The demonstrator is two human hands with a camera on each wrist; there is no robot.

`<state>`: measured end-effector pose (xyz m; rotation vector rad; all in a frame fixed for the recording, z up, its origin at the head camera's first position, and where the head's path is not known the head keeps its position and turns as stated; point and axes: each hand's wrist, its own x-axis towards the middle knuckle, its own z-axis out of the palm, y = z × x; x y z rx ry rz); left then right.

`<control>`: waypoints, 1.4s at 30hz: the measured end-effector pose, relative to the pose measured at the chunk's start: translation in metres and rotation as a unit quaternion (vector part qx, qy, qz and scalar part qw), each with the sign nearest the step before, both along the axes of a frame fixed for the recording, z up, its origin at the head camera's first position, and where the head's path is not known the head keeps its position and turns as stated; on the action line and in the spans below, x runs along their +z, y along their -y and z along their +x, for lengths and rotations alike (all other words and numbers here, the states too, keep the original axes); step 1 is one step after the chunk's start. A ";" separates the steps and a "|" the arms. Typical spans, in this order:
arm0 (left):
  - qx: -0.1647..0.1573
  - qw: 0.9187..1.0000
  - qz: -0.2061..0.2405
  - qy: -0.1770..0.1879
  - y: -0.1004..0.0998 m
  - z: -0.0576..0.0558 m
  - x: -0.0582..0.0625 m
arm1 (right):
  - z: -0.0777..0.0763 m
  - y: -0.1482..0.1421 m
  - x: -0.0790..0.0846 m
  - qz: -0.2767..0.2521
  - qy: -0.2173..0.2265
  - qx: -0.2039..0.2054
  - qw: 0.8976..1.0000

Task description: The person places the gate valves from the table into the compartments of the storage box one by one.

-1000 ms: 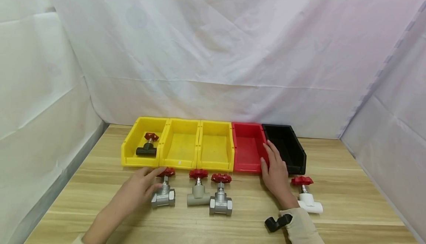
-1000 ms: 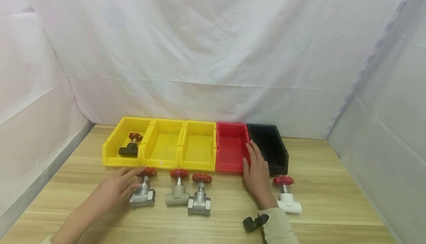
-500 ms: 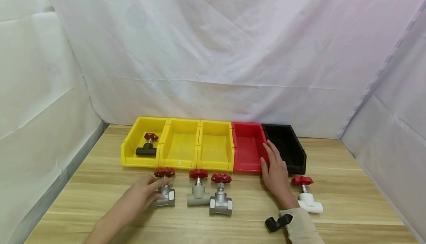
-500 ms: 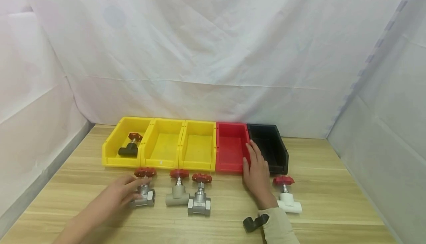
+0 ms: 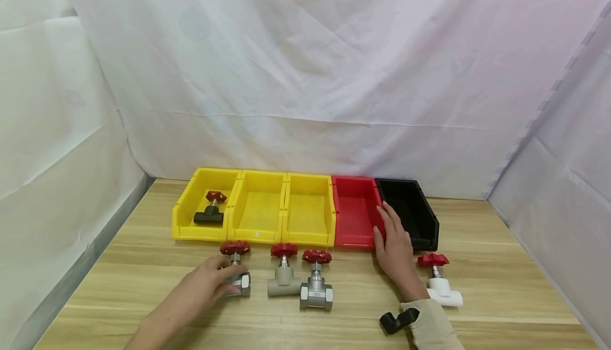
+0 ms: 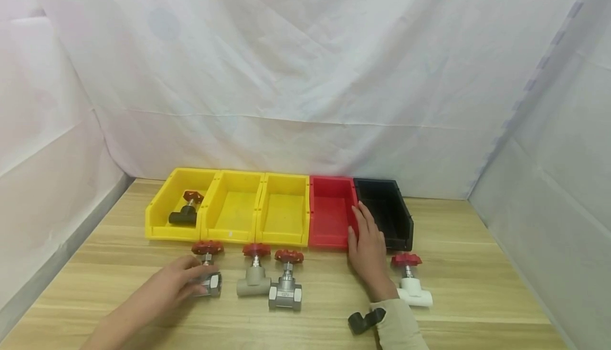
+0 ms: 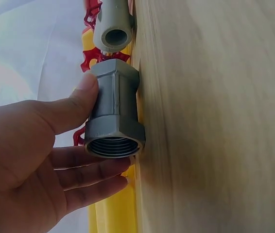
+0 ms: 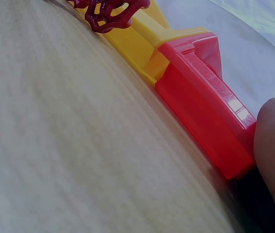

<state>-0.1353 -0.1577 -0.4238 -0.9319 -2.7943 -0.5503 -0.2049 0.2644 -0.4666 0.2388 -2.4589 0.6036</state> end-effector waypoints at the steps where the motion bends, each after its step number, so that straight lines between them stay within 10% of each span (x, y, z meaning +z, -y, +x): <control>1: 0.001 1.000 -0.003 0.007 0.000 0.000 -0.001 | 0.000 0.000 0.000 0.000 -0.001 0.001 1.000; 13: 0.023 0.998 -0.017 0.061 -0.006 0.001 0.000 | 0.000 -0.001 0.000 0.002 -0.006 0.002 1.000; 42: 0.068 0.996 -0.049 0.029 -0.018 0.003 -0.006 | -0.001 -0.002 -0.001 0.002 -0.005 0.005 1.000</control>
